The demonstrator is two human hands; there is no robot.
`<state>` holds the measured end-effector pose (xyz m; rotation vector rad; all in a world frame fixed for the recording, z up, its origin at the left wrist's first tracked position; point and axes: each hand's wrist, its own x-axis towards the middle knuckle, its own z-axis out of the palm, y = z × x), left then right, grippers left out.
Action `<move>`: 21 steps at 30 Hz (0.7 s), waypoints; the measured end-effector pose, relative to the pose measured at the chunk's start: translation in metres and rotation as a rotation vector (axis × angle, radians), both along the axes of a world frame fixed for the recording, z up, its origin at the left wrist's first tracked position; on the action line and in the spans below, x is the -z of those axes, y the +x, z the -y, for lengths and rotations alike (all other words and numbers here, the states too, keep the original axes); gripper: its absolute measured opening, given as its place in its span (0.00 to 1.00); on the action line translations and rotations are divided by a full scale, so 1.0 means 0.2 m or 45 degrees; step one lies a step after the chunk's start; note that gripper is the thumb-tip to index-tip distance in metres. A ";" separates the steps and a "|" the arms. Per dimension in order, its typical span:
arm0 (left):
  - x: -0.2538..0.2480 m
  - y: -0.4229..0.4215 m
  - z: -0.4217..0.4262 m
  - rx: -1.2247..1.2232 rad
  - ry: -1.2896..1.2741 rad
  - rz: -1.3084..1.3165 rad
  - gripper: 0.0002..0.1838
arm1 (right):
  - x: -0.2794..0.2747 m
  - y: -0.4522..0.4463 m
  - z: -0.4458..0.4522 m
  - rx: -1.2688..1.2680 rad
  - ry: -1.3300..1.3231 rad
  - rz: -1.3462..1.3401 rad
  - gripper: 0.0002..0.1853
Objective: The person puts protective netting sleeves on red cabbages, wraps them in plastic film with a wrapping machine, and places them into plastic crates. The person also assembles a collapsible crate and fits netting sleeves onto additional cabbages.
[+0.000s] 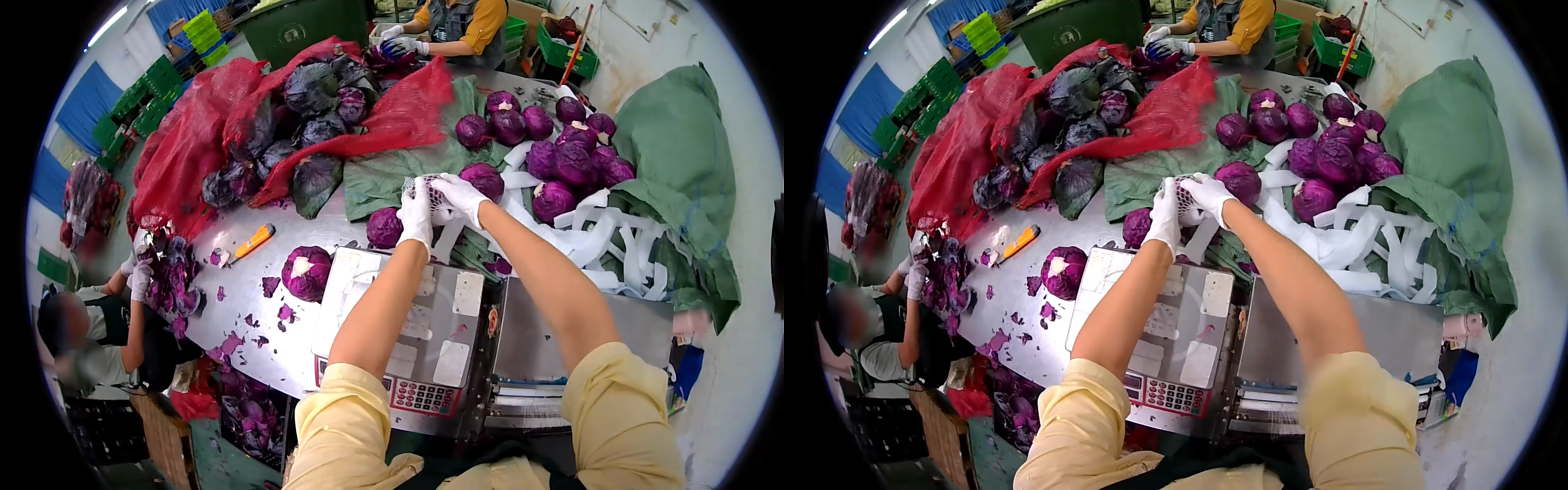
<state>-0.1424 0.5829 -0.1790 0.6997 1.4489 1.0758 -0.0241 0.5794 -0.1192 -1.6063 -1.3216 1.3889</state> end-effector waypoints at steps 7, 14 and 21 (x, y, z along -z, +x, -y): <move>-0.61 0.10 0.35 0.509 0.191 0.807 0.46 | -0.72 0.21 0.44 -0.117 0.760 1.007 0.27; -1.15 0.45 0.91 0.779 0.404 1.095 0.41 | -1.05 0.77 1.18 0.368 0.691 -0.416 0.23; -0.83 0.96 1.52 0.476 -0.478 0.844 0.19 | -0.52 1.05 1.75 0.619 -0.007 -0.950 0.15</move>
